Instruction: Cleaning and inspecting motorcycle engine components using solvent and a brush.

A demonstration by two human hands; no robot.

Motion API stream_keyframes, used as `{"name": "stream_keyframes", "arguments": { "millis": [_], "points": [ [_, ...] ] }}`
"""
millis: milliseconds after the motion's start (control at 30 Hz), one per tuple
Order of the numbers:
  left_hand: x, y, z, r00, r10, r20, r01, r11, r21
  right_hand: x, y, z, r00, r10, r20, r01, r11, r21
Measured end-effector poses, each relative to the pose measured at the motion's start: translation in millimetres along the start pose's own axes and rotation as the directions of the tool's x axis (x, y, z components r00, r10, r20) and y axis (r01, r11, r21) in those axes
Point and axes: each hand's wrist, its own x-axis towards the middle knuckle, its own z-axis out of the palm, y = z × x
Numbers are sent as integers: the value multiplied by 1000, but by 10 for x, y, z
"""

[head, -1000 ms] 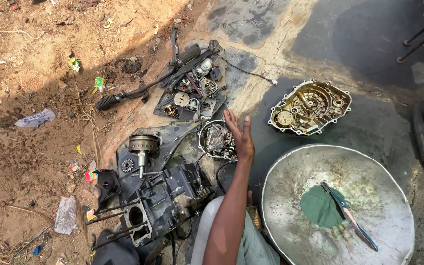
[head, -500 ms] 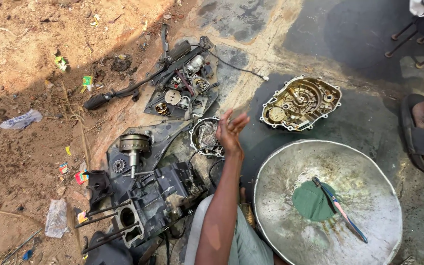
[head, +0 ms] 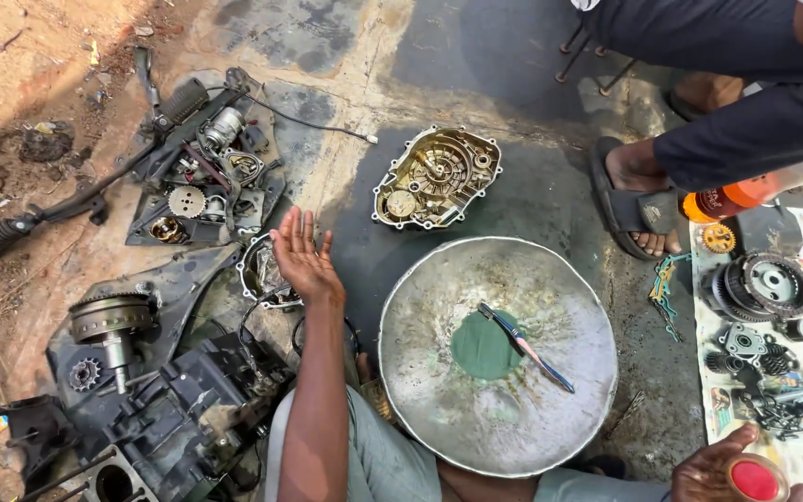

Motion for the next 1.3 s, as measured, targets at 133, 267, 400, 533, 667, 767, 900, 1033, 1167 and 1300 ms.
{"name": "stream_keyframes", "arguments": {
  "millis": [133, 267, 400, 533, 667, 767, 900, 1033, 1167, 1300],
  "points": [
    [-53, 174, 130, 995, 99, -28, -94, 984, 151, -112, 5, -113, 990, -69, 120, 97, 965, -242],
    [-29, 252, 17, 971, 219, -99, -201, 966, 163, -76, -71, -213, 988, -2, 151, 23, 990, -138],
    [-33, 318, -75, 964, 225, -142, -231, 973, -26, -170, 6, -106, 997, 22, 75, -23, 1000, 9],
    [151, -71, -422, 873, 378, 309, -219, 868, -446, -214, 18, -58, 998, 48, 40, -50, 996, 73],
    [-143, 119, 152, 996, 60, -65, -64, 996, -64, -227, 24, -61, 996, 77, 45, -78, 997, 23],
    [-173, 66, 216, 1000, 20, 21, -24, 984, 177, -197, 56, -47, 1000, 6, -10, -5, 998, 69],
    [-157, -98, 201, 985, -168, 48, 142, 930, 339, -103, -28, -189, 999, 33, 0, -33, 998, 58],
    [-135, -272, 105, 958, -283, 36, 216, 802, 557, -32, -55, -270, 997, 53, 64, -56, 997, 46],
    [-166, -316, 118, 935, -351, 51, 250, 752, 609, -73, -73, -278, 999, 9, 43, -10, 1000, 26],
    [-207, -319, 140, 929, -365, 66, 243, 732, 637, 46, -192, -437, 993, 48, 112, -36, 993, -110]
  ]
}}
